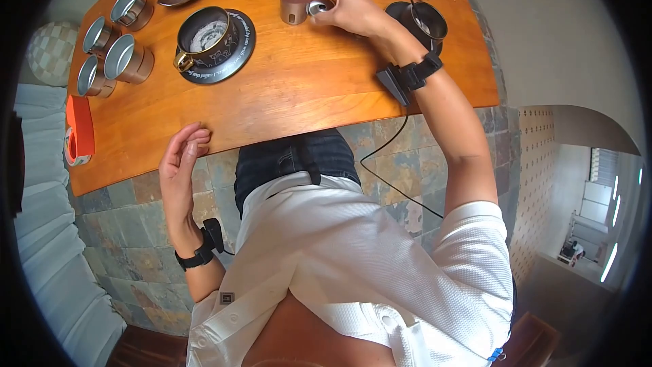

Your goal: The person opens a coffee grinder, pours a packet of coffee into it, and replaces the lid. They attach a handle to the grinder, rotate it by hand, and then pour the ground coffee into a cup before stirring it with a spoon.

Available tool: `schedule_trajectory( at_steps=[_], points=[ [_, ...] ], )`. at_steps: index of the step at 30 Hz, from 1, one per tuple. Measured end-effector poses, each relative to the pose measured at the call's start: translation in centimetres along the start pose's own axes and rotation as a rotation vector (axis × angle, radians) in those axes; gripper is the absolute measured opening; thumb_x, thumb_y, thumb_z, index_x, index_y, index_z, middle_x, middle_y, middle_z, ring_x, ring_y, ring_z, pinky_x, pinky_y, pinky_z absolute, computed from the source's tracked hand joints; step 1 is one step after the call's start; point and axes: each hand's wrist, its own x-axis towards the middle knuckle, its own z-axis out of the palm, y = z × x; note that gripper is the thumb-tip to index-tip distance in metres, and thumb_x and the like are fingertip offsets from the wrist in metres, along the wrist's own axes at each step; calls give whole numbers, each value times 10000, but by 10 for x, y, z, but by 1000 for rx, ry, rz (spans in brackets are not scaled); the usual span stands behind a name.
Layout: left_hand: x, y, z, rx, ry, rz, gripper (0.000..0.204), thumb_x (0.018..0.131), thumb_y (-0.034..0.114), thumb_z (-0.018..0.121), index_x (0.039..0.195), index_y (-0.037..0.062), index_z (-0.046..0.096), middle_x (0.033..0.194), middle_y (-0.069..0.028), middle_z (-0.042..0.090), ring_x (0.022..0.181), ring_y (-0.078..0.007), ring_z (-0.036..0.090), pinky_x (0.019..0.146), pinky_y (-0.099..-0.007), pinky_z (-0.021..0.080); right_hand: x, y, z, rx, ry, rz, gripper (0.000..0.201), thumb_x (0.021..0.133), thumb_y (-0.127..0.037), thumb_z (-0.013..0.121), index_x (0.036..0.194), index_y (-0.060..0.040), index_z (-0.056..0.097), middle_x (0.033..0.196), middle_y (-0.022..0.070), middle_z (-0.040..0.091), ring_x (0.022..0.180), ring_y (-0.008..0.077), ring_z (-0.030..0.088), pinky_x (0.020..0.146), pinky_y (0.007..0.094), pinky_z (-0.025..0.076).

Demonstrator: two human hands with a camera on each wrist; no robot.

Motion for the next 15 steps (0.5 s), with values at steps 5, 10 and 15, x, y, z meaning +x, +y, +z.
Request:
schedule_trajectory(
  at_steps=[5,10,15],
  points=[
    [1,-1,0,-11,-17,-3,307,1027,147,564,1291,-5,604,1150,-88,676,1087,-153,623,930,-298,493,-1,6,-2,-353,-80,48,539,848,-231,754,1313,-29,571,1203,195,663,1065,309,647,920,381,497],
    [0,-3,-3,-46,-15,2,303,1029,148,562,1288,-3,605,1144,-85,676,1075,-150,622,931,-295,492,3,0,-3,-508,-55,-7,463,851,-271,714,1261,-68,637,1107,168,695,1051,353,643,888,430,507],
    [2,-4,-3,-65,-11,9,306,1030,152,562,1289,-4,603,1139,-81,672,1067,-147,620,928,-293,495,16,-36,-39,-155,430,-57,302,898,-240,695,1106,-21,698,951,155,713,852,273,700,758,371,542]
  ],
)
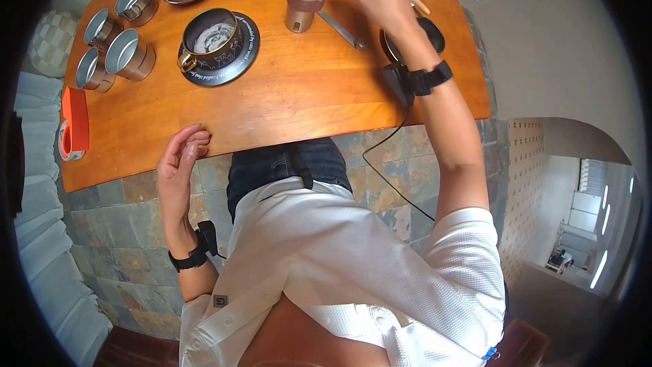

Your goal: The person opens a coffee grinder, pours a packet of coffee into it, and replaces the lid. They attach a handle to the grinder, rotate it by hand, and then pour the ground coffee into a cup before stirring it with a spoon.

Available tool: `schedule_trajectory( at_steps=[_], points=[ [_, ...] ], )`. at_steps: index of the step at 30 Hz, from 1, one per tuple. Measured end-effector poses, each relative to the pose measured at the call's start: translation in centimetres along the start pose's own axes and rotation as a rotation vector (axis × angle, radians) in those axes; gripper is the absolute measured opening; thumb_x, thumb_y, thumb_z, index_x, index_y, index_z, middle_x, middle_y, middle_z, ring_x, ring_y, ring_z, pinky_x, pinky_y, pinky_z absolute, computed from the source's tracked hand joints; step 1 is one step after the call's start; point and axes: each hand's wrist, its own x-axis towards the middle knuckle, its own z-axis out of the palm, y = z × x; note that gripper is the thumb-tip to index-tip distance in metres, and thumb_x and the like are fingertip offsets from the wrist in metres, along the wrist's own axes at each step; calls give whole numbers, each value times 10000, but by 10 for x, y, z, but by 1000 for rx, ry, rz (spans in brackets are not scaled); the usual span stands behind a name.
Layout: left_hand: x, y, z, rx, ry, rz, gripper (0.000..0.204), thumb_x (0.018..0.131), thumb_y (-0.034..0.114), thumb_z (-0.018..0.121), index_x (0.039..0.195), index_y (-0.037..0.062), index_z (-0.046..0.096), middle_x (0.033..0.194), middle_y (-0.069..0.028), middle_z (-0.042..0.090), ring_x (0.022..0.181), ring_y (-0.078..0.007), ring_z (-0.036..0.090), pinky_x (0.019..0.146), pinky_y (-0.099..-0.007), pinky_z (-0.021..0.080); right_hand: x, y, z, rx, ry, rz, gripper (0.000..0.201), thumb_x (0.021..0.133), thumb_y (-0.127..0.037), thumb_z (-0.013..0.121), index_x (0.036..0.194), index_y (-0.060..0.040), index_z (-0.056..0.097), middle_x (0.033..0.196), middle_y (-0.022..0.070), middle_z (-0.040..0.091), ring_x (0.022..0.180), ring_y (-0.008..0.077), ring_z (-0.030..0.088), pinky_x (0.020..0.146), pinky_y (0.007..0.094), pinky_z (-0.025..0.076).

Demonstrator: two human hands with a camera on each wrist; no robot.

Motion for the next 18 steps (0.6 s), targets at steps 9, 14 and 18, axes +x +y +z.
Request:
schedule_trajectory(
  at_steps=[9,14,18],
  points=[
    [-1,1,-1,-37,-9,-24,304,1014,86,574,1302,-13,588,1148,-64,658,1093,-124,600,948,-271,473,4,-55,-6,-195,-142,-245,417,864,-223,687,1226,-17,659,1135,165,704,1052,288,667,928,376,518],
    [-1,0,-2,-54,-8,-22,301,1013,76,573,1299,-17,589,1147,-67,659,1091,-127,601,952,-274,475,6,-68,-12,-77,-217,-119,447,873,-266,679,1237,-6,649,1152,179,698,1065,306,665,941,394,514],
    [0,1,-2,-45,5,-29,298,1013,71,570,1296,-19,589,1147,-74,661,1085,-133,607,950,-277,479,4,-61,-14,-119,-244,-111,464,876,-287,680,1238,0,644,1147,195,695,1081,320,661,949,398,511]
  ],
)
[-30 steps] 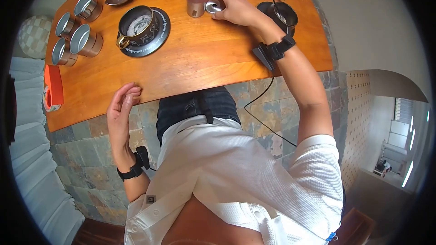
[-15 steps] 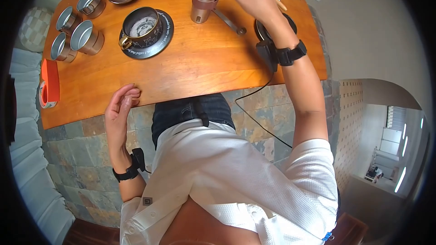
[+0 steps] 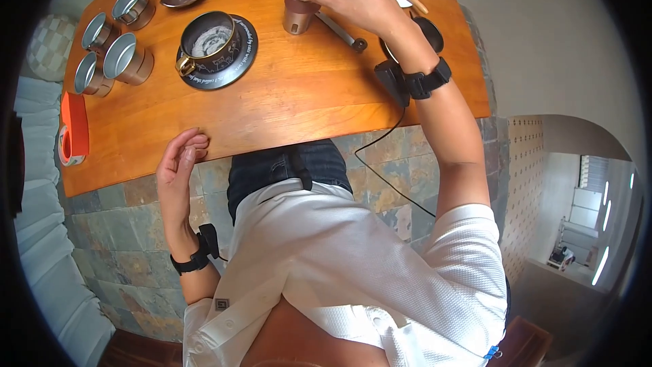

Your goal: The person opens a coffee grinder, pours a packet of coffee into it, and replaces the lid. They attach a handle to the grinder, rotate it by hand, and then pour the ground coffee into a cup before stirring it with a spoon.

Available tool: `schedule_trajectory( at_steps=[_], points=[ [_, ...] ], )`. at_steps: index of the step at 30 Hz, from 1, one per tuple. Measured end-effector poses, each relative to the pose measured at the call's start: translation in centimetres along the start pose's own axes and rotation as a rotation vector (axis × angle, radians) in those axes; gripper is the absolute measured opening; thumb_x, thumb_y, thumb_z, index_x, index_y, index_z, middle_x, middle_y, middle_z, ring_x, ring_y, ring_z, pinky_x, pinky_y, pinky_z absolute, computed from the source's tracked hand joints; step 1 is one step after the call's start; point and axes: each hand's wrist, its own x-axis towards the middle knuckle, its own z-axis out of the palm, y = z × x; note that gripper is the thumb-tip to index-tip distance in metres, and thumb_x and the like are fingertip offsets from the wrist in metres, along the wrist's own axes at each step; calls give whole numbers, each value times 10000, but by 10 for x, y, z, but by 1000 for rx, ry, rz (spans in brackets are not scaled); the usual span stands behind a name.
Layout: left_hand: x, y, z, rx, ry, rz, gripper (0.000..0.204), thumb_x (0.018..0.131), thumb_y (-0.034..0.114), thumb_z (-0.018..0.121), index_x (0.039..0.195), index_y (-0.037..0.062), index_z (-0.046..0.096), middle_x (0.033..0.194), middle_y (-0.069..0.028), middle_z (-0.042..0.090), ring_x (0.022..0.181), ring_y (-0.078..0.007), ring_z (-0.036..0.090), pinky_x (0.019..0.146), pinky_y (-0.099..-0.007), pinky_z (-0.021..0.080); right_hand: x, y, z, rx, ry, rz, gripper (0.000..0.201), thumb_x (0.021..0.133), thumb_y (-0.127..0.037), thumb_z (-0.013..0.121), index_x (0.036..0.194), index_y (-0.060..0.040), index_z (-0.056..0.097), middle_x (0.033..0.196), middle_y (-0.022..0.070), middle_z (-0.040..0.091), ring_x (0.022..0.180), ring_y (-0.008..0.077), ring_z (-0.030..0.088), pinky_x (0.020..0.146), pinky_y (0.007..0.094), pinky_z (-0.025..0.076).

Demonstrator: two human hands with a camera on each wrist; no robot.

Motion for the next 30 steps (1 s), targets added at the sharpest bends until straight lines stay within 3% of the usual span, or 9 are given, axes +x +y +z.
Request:
schedule_trajectory(
  at_steps=[7,8,9,13,17,21,23,25,30],
  points=[
    [0,4,1,100,-12,22,327,1023,143,565,1294,-39,586,1167,-115,673,1048,-168,636,939,-306,502,-7,26,-25,6,236,-208,423,922,-272,690,1220,23,635,1176,187,670,1025,288,672,866,363,531],
    [0,8,0,80,-27,-1,315,1017,122,572,1288,-39,589,1162,-112,672,1049,-164,630,940,-312,501,-9,17,-46,173,186,24,375,945,-223,683,1207,41,632,1145,153,671,941,220,678,796,300,532],
    [0,14,3,55,-39,-22,305,1012,100,580,1283,-39,592,1157,-108,672,1051,-161,624,940,-318,500,-10,34,-56,161,375,-60,312,952,-195,676,1159,38,660,1034,100,695,846,140,652,734,264,520],
    [13,73,53,92,-327,24,337,978,76,599,1292,-47,586,1140,-101,666,1039,-170,626,934,-309,496,-41,80,-106,357,468,198,237,940,-164,674,1057,39,705,867,44,705,819,99,615,734,277,511],
    [59,105,148,277,-698,48,343,968,142,642,1270,-17,608,1083,-50,655,984,-106,610,880,-263,492,-77,128,-97,258,63,376,287,885,-199,730,1074,16,720,884,85,724,802,148,645,759,303,519],
    [124,48,231,407,-853,79,392,957,230,676,1269,4,608,945,-24,633,866,-100,601,796,-250,495,-82,140,-83,206,-178,388,329,852,-235,743,1083,-1,729,886,141,736,810,188,678,772,332,533],
    [139,23,262,405,-869,79,429,950,249,685,1285,-4,594,919,-25,628,826,-102,604,754,-253,502,-76,151,-71,122,-230,327,311,850,-222,729,1074,-5,730,882,141,735,801,191,677,763,330,532],
    [146,12,284,375,-830,-103,568,940,284,698,1373,-29,504,927,-34,638,762,-97,617,655,-255,512,-68,164,-64,146,-251,304,280,854,-207,716,1042,0,729,855,136,727,793,189,675,756,331,533],
    [151,-7,324,163,-820,-276,604,969,299,662,1455,34,422,1005,-73,677,780,-103,645,670,-241,532,-70,172,-69,312,-177,315,189,889,-158,661,872,27,699,694,83,665,660,154,638,646,308,525]
  ],
)
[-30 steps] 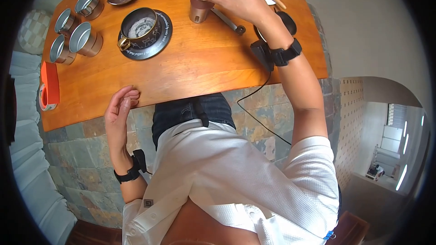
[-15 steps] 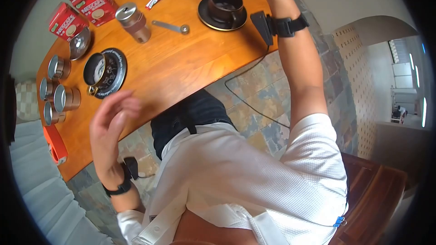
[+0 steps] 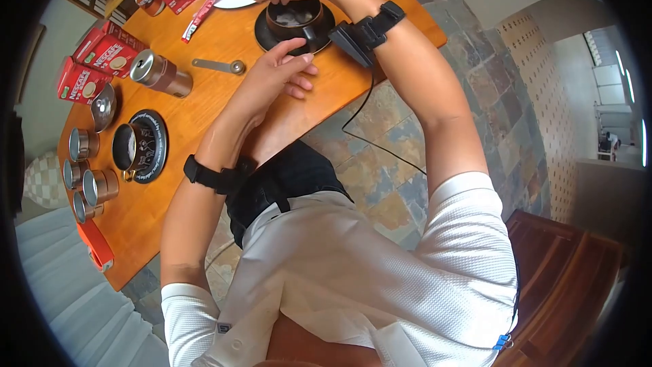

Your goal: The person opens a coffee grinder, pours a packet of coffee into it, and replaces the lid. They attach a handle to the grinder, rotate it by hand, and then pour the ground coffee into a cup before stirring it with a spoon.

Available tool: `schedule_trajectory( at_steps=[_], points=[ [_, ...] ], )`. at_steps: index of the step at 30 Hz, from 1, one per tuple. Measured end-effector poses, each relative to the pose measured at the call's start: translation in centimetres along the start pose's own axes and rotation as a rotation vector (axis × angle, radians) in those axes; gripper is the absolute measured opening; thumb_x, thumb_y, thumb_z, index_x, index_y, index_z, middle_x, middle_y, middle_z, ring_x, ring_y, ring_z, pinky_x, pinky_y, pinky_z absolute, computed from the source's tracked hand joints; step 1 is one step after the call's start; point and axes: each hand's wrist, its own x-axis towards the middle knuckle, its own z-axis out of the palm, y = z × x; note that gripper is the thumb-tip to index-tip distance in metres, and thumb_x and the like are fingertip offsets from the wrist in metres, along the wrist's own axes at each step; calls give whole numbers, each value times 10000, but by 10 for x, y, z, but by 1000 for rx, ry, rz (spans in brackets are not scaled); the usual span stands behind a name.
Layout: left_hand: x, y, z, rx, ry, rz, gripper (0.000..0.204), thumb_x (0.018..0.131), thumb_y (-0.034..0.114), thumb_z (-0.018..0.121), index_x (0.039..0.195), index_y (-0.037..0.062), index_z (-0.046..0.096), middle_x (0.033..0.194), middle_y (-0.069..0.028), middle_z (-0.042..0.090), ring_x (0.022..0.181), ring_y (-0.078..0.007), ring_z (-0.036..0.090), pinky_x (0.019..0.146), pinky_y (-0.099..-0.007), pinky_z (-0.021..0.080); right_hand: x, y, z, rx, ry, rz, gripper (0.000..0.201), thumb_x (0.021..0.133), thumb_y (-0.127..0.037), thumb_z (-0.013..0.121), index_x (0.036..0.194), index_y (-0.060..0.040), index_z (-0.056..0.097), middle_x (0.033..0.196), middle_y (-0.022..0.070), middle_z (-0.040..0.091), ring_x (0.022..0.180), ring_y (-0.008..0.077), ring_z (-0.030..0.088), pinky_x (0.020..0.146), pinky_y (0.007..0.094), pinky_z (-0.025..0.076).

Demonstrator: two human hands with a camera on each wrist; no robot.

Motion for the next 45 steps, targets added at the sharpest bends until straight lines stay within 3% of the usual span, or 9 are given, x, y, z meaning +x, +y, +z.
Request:
schedule_trajectory(
  at_steps=[4,10,16,24,29,32,35,40,45],
  points=[
    [18,-9,6,-78,-67,-33,471,993,297,627,1376,60,491,947,-56,692,712,-86,647,626,-225,527,-17,1,-13,72,213,165,235,948,-170,636,808,15,677,647,38,644,571,97,590,551,255,485],
    [19,-7,-2,98,62,39,268,1016,308,597,1132,70,639,815,-20,682,647,-57,620,582,-214,505,-42,22,-18,339,157,165,250,997,-240,636,851,-39,670,682,-2,648,612,60,608,564,222,492],
    [11,-4,-19,175,153,108,289,1026,339,584,992,76,698,703,31,627,619,-38,572,573,-191,452,-49,35,-16,619,103,120,175,991,-183,640,961,-20,696,775,25,703,666,74,640,616,214,513],
    [15,-2,-29,126,99,49,322,1033,357,574,984,74,719,666,46,593,611,-40,554,593,-196,459,-31,50,4,629,222,35,196,1002,-186,621,1019,-11,709,787,35,707,673,68,630,637,192,504],
    [15,-2,-32,76,70,18,327,1037,353,569,990,67,721,683,33,625,634,-38,585,619,-197,484,-32,56,7,654,404,8,195,1009,-190,609,945,-24,689,724,-3,656,643,49,596,598,182,478],
    [15,0,-33,76,62,-18,331,1041,355,559,998,69,719,710,16,659,649,-38,604,639,-194,492,-34,77,10,515,331,-10,250,962,-251,654,1076,-40,723,776,29,704,642,85,607,610,221,478],
    [14,4,-33,113,54,-57,341,1047,370,544,1018,75,713,738,6,682,667,-37,610,666,-184,489,-38,64,20,505,277,-82,209,979,-237,646,1021,-59,748,742,-26,682,612,10,539,579,161,423],
    [10,12,-25,146,55,-78,384,1063,389,500,1013,54,681,759,-5,681,705,-38,585,688,-202,473,-37,65,26,422,476,-79,210,959,-248,679,1003,-57,752,751,-15,681,639,26,555,582,178,436],
    [11,13,-26,197,21,-81,405,1073,413,457,1006,64,650,782,-7,687,718,-43,583,706,-211,476,-43,58,24,454,365,-85,205,956,-243,683,987,-52,753,761,-14,680,670,25,574,587,184,443]
  ],
)
